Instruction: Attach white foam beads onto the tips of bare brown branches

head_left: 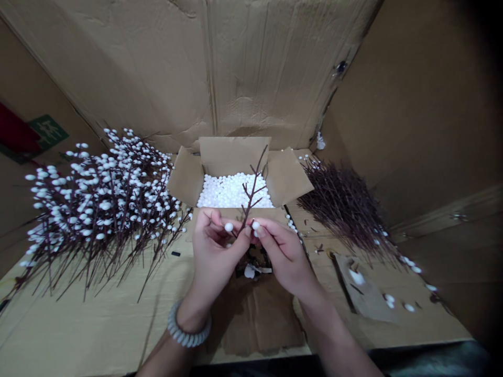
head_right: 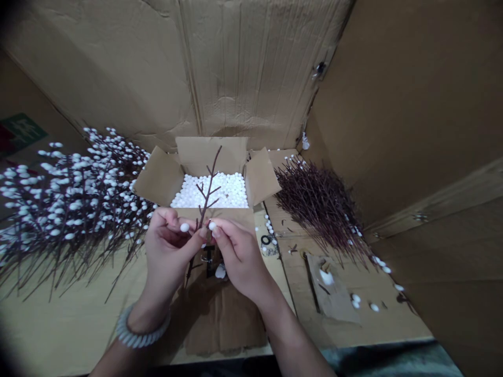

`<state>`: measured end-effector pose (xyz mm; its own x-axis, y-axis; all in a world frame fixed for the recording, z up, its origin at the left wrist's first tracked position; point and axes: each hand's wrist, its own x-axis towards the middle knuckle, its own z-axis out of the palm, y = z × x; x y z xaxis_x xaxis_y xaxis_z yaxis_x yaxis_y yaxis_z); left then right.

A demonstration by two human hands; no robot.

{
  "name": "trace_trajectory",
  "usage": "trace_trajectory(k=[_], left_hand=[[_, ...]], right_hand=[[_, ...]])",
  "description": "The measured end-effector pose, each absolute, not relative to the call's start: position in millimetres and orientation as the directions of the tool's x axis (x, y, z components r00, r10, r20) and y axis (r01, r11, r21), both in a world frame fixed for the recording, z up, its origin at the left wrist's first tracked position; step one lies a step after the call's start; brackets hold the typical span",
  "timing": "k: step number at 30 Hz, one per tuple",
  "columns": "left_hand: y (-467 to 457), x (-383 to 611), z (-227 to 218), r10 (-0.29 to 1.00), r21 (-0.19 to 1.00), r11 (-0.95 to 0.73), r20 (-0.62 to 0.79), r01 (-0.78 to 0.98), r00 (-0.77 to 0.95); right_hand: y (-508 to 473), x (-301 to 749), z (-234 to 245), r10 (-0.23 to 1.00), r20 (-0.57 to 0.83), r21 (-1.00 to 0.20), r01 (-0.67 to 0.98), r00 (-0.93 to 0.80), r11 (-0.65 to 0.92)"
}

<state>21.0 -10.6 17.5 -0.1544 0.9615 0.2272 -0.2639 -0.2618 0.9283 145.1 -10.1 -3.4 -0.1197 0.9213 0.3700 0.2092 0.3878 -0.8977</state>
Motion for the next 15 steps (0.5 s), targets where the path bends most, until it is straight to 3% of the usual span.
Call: trace_trajectory(k=[10, 15], left_hand=[[-8.5, 21.0, 13.5, 0.954, 0.913, -0.289, 0.249, -0.286, -0.168], [-7.9, 19.3, 14.0, 0.965, 0.917, -0.253, 0.217, -0.308, -0.146]], right_hand=[[-10.9, 144.2, -1.3, 0.9, 0.418, -0.867, 0.24, -0.124, 0.436], [-11.4, 146.2, -5.4, 0.93, 0.362, -0.922, 0.127, -0.058, 0.367]])
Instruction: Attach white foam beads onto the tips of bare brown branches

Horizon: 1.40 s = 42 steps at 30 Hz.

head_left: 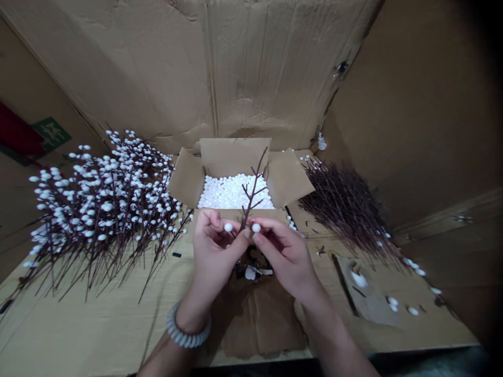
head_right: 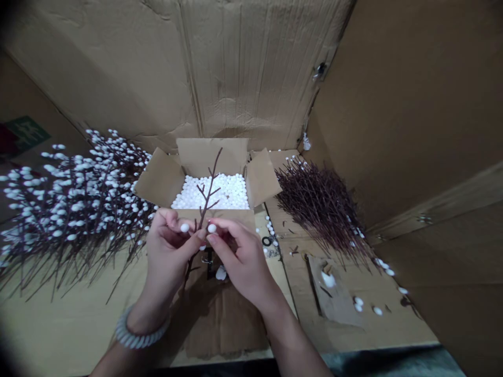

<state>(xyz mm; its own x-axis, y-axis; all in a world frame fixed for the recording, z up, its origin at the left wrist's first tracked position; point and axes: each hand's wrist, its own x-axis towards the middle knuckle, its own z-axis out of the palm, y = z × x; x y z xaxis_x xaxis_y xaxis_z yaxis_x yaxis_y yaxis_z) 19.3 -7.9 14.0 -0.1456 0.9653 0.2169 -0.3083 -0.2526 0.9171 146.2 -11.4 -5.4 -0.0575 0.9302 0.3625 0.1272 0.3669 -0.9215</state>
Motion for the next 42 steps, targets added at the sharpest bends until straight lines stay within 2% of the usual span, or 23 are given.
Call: trace_trajectory(k=[7, 11, 16, 23, 31, 42], left_hand=[[-9, 17, 16, 0.976, 0.932, -0.214, 0.188, -0.294, -0.113], [-11, 19, 15, 0.981, 0.927, -0.193, 0.183, -0.32, -0.061], [-13, 22, 16, 0.985, 0.924, -0.165, 0.17, -0.345, -0.017], [-12, 24, 18, 0.982, 0.939, -0.183, 0.185, -0.291, -0.02], [-13, 26, 19, 0.98, 0.951, -0.199, 0.196, -0.238, -0.035], [-12, 27, 20, 0.981, 0.946, -0.196, 0.187, -0.258, -0.058]], right_hand=[[-8, 149, -4, 0.958, 0.258, -0.954, -0.124, 0.126, 0.273], [-7, 148, -2, 0.963, 0.229, -0.93, -0.261, 0.141, 0.26], [-10, 148, 3, 0.989, 0.123, -0.919, -0.366, 0.088, 0.147], [-10, 147, 5, 0.994, 0.084, -0.899, -0.426, 0.074, 0.107], [-11, 144, 2, 0.989, 0.082, -0.901, -0.416, 0.123, 0.126], [-13, 144, -2, 0.972, 0.153, -0.906, -0.368, 0.177, 0.21]])
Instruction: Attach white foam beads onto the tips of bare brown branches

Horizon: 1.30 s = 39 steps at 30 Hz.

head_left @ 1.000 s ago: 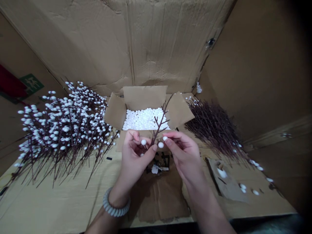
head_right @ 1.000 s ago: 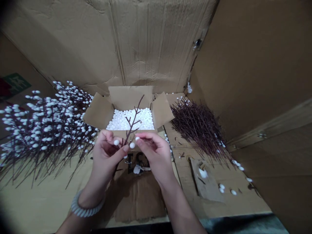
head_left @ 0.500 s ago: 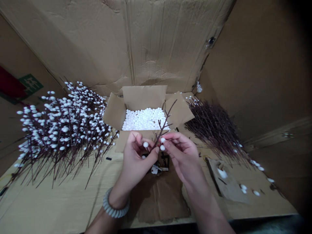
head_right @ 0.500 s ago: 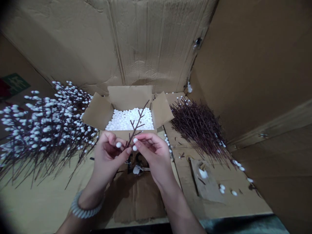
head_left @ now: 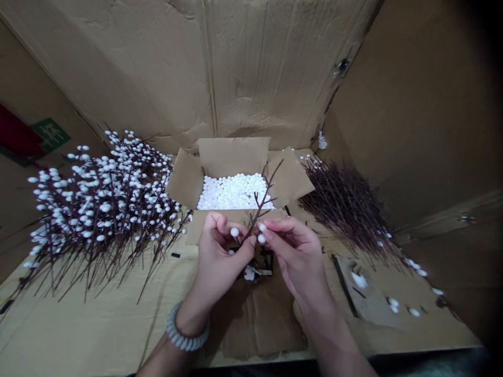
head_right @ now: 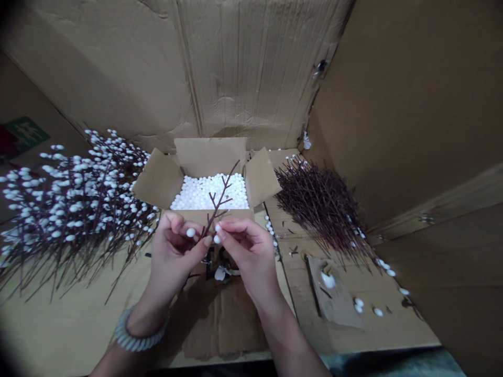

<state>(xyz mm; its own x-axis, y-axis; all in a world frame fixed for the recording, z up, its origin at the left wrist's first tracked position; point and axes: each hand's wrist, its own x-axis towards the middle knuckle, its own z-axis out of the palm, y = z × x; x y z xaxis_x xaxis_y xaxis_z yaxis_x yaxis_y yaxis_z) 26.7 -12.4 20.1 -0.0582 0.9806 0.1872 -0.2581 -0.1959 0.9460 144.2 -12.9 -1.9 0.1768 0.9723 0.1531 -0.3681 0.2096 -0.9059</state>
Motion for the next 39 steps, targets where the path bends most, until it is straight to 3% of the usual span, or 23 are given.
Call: trace_trajectory(k=[11, 29, 39], left_hand=[[-12.1, 26.2, 18.2, 0.979, 0.948, -0.206, 0.198, -0.244, -0.055], [-12.4, 29.9, 16.5, 0.969, 0.949, -0.245, 0.231, -0.197, -0.091], [-11.1, 26.9, 14.5, 0.964, 0.946, -0.266, 0.257, -0.186, -0.072]], right_hand=[[-11.2, 143.9, 1.5, 0.99, 0.017, -0.891, -0.446, 0.143, 0.08], [-11.8, 142.9, -3.0, 0.971, 0.112, -0.926, -0.334, 0.21, 0.178], [-12.9, 144.1, -5.1, 0.978, 0.097, -0.93, -0.334, 0.184, 0.155]])
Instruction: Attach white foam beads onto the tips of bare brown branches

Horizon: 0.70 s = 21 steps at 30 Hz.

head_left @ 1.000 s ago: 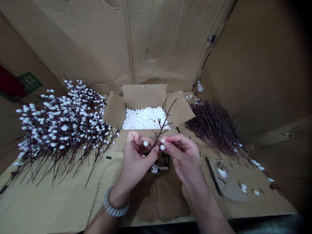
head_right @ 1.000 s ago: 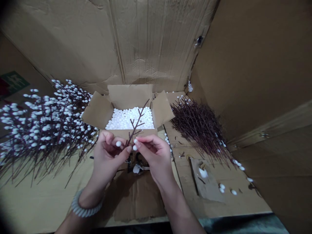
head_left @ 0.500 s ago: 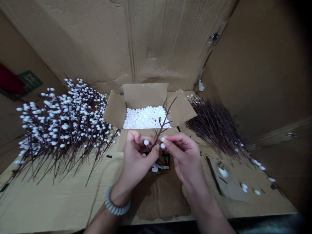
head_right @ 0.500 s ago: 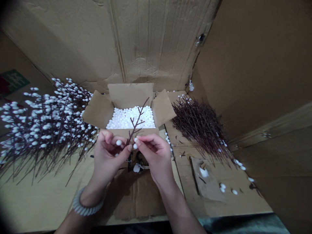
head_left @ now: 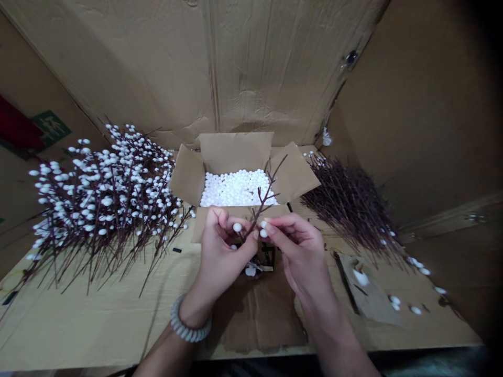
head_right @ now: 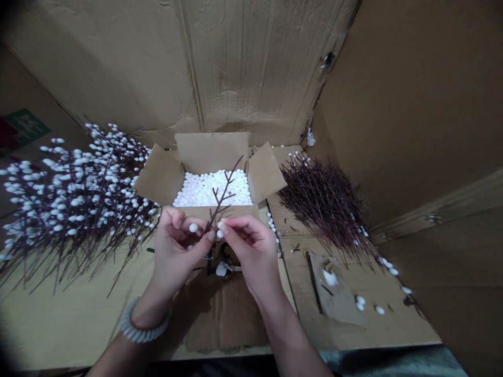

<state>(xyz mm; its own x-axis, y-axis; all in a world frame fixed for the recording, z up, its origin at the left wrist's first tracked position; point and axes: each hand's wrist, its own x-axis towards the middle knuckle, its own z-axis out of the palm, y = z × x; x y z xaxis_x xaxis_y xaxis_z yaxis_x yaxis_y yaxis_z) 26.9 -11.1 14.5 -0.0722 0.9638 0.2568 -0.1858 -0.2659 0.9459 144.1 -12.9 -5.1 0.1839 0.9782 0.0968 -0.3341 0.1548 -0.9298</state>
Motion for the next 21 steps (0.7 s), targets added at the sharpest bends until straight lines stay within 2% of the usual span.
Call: trace_trajectory(k=[21], left_hand=[[-12.4, 29.5, 12.8, 0.958, 0.948, -0.282, 0.27, -0.145, -0.097]], right_hand=[[-10.8, 148.0, -6.9, 0.983, 0.12, -0.954, -0.259, 0.136, 0.153]])
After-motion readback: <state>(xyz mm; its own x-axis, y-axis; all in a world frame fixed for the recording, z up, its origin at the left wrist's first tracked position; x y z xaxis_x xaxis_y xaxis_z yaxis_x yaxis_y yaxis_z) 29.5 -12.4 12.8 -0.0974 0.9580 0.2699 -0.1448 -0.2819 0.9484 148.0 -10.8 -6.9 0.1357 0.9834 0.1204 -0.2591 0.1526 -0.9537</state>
